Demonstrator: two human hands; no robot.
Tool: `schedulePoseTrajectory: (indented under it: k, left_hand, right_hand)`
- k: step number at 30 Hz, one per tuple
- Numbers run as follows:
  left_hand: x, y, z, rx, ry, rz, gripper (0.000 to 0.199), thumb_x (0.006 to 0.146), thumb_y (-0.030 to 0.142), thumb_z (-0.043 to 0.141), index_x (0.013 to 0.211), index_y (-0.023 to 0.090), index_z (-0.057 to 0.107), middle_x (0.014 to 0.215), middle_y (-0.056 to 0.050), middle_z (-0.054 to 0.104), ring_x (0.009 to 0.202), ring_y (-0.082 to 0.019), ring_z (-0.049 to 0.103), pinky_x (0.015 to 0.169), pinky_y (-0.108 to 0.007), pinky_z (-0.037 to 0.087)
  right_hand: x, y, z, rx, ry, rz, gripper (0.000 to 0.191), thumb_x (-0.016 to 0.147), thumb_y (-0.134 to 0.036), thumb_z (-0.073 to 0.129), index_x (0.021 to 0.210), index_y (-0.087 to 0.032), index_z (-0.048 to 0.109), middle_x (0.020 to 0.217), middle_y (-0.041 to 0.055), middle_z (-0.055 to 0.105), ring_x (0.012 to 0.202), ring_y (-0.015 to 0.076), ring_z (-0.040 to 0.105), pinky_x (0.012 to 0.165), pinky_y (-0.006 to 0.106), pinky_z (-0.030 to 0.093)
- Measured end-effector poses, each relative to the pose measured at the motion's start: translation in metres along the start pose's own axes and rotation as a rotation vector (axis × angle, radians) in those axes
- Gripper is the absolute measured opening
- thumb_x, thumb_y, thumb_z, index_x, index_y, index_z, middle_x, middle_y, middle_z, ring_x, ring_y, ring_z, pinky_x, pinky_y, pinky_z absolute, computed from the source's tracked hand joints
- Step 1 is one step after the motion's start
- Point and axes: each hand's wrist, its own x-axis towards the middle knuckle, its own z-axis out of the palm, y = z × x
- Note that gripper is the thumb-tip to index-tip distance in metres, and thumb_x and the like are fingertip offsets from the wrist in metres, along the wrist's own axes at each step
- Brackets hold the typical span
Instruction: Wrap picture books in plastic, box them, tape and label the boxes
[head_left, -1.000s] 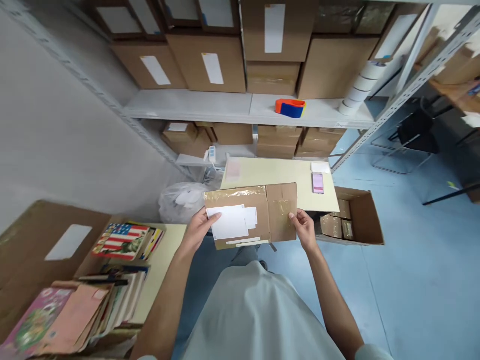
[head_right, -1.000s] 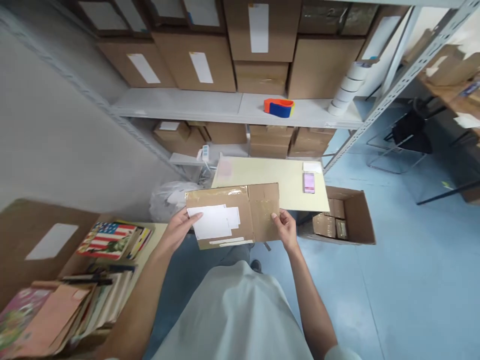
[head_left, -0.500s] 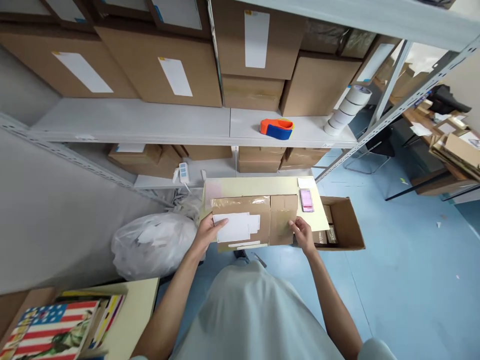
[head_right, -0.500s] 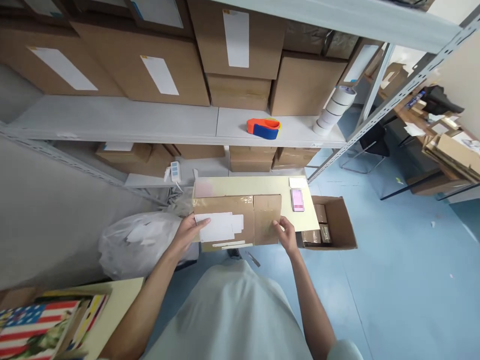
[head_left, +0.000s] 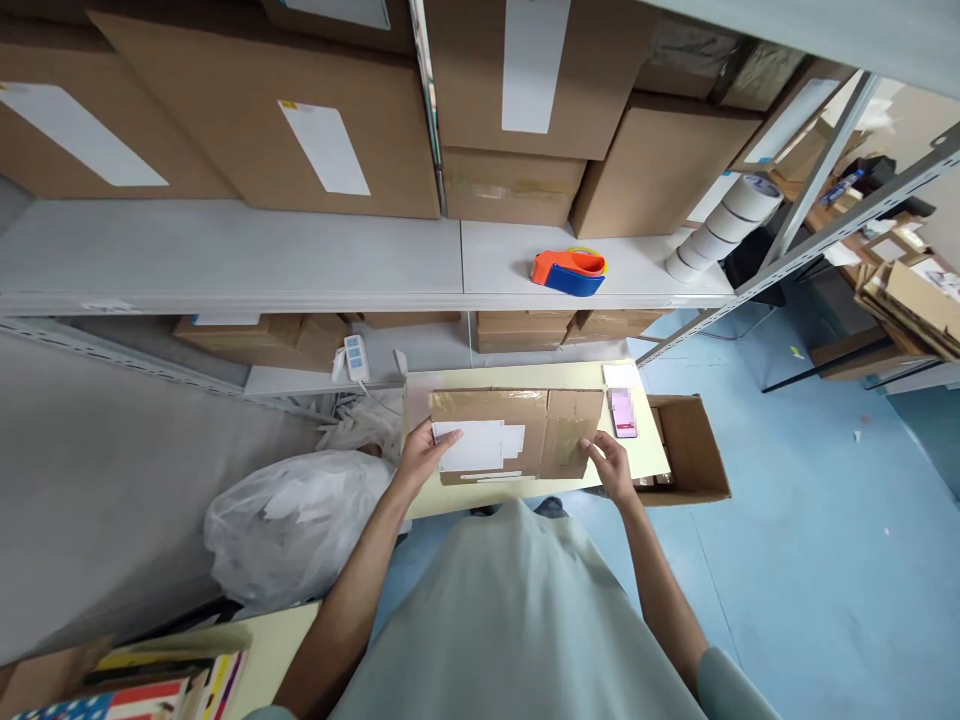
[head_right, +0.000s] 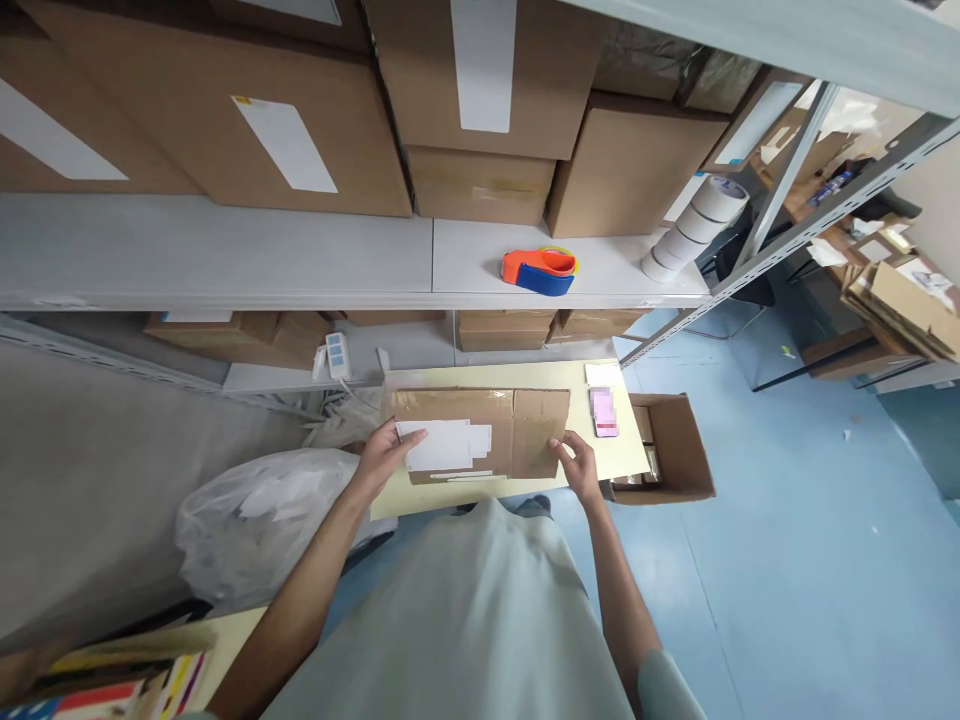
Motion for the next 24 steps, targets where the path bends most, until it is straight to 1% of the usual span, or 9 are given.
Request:
schedulePoseTrajectory:
  k: [4, 8, 11, 13, 15, 17, 19, 21, 24]
  left_hand:
    - [0.005, -0.01, 0.002, 0.007, 0.021, -0.018, 0.088, 0.063, 0.077, 0.092, 0.121, 0.015, 0.071, 0.118, -0.015, 0.083, 0.109, -0.033, 0.078, 0.098, -0.044, 0.061]
    - [0.006, -0.019, 0.01, 0.088, 0.037, -0.031, 0.087, 0.064, 0.079, 0.089, 0.121, 0.016, 0.07, 0.12, -0.015, 0.083, 0.113, -0.035, 0.077, 0.099, -0.045, 0.06]
    - [0.005, -0.024, 0.025, 0.127, -0.013, -0.029, 0.081, 0.068, 0.074, 0.085, 0.123, 0.017, 0.069, 0.128, -0.016, 0.081, 0.121, -0.035, 0.075, 0.107, -0.047, 0.059]
    - [0.004, -0.027, 0.041, 0.155, -0.059, -0.019, 0.073, 0.073, 0.068, 0.081, 0.126, 0.018, 0.07, 0.134, -0.016, 0.079, 0.129, -0.034, 0.072, 0.112, -0.047, 0.057]
    - [0.005, -0.03, 0.059, 0.176, -0.081, -0.017, 0.068, 0.079, 0.058, 0.077, 0.133, 0.017, 0.069, 0.142, -0.016, 0.076, 0.136, -0.033, 0.069, 0.116, -0.046, 0.054]
    - [0.007, -0.033, 0.078, 0.168, -0.055, -0.031, 0.067, 0.083, 0.048, 0.072, 0.142, 0.016, 0.067, 0.148, -0.017, 0.072, 0.142, -0.032, 0.066, 0.119, -0.045, 0.052]
    - [0.01, -0.035, 0.093, 0.146, 0.005, -0.066, 0.067, 0.086, 0.043, 0.067, 0.147, 0.016, 0.064, 0.15, -0.019, 0.071, 0.144, -0.032, 0.064, 0.121, -0.046, 0.05]
    - [0.011, -0.034, 0.102, 0.137, 0.074, -0.118, 0.065, 0.093, 0.047, 0.061, 0.149, 0.015, 0.063, 0.148, -0.02, 0.072, 0.142, -0.034, 0.065, 0.118, -0.049, 0.052]
    - [0.013, -0.028, 0.106, 0.18, 0.123, -0.142, 0.068, 0.102, 0.062, 0.052, 0.15, 0.016, 0.062, 0.145, -0.019, 0.074, 0.138, -0.036, 0.068, 0.111, -0.048, 0.056]
  right_hand:
    - [0.022, 0.009, 0.002, 0.024, -0.054, 0.019, 0.056, 0.087, -0.077, 0.076, 0.102, -0.024, 0.076, 0.11, 0.0118, 0.084, 0.11, 0.0341, 0.077, 0.098, 0.046, 0.062]
    - [0.044, 0.014, -0.001, 0.032, -0.101, -0.023, 0.06, 0.09, -0.078, 0.072, 0.114, -0.022, 0.075, 0.119, 0.0134, 0.083, 0.113, 0.0325, 0.077, 0.104, 0.048, 0.06]
    - [0.057, 0.016, -0.007, -0.011, -0.132, -0.046, 0.068, 0.093, -0.081, 0.065, 0.126, -0.023, 0.073, 0.132, 0.015, 0.08, 0.125, 0.0341, 0.073, 0.108, 0.049, 0.059]
    - [0.063, 0.019, -0.009, -0.043, -0.183, -0.051, 0.073, 0.096, -0.084, 0.057, 0.131, -0.022, 0.074, 0.138, 0.0154, 0.078, 0.13, 0.0355, 0.071, 0.108, 0.05, 0.059]
    - [0.066, 0.023, -0.009, -0.06, -0.23, -0.037, 0.078, 0.096, -0.088, 0.053, 0.133, -0.022, 0.075, 0.141, 0.015, 0.077, 0.134, 0.0363, 0.069, 0.112, 0.051, 0.058]
    - [0.067, 0.027, -0.006, -0.068, -0.254, 0.007, 0.081, 0.096, -0.089, 0.051, 0.137, -0.023, 0.074, 0.143, 0.0131, 0.076, 0.14, 0.0353, 0.066, 0.119, 0.051, 0.053]
    - [0.067, 0.03, -0.003, -0.075, -0.282, 0.079, 0.082, 0.098, -0.089, 0.049, 0.142, -0.024, 0.072, 0.146, 0.0109, 0.075, 0.147, 0.0334, 0.061, 0.127, 0.052, 0.046]
    - [0.067, 0.031, -0.001, -0.063, -0.316, 0.164, 0.085, 0.099, -0.09, 0.047, 0.148, -0.024, 0.069, 0.154, 0.0106, 0.07, 0.153, 0.0326, 0.056, 0.132, 0.054, 0.04]
    - [0.066, 0.033, -0.003, -0.001, -0.323, 0.291, 0.096, 0.097, -0.093, 0.046, 0.164, -0.024, 0.054, 0.175, 0.0121, 0.049, 0.164, 0.0332, 0.044, 0.133, 0.054, 0.04]
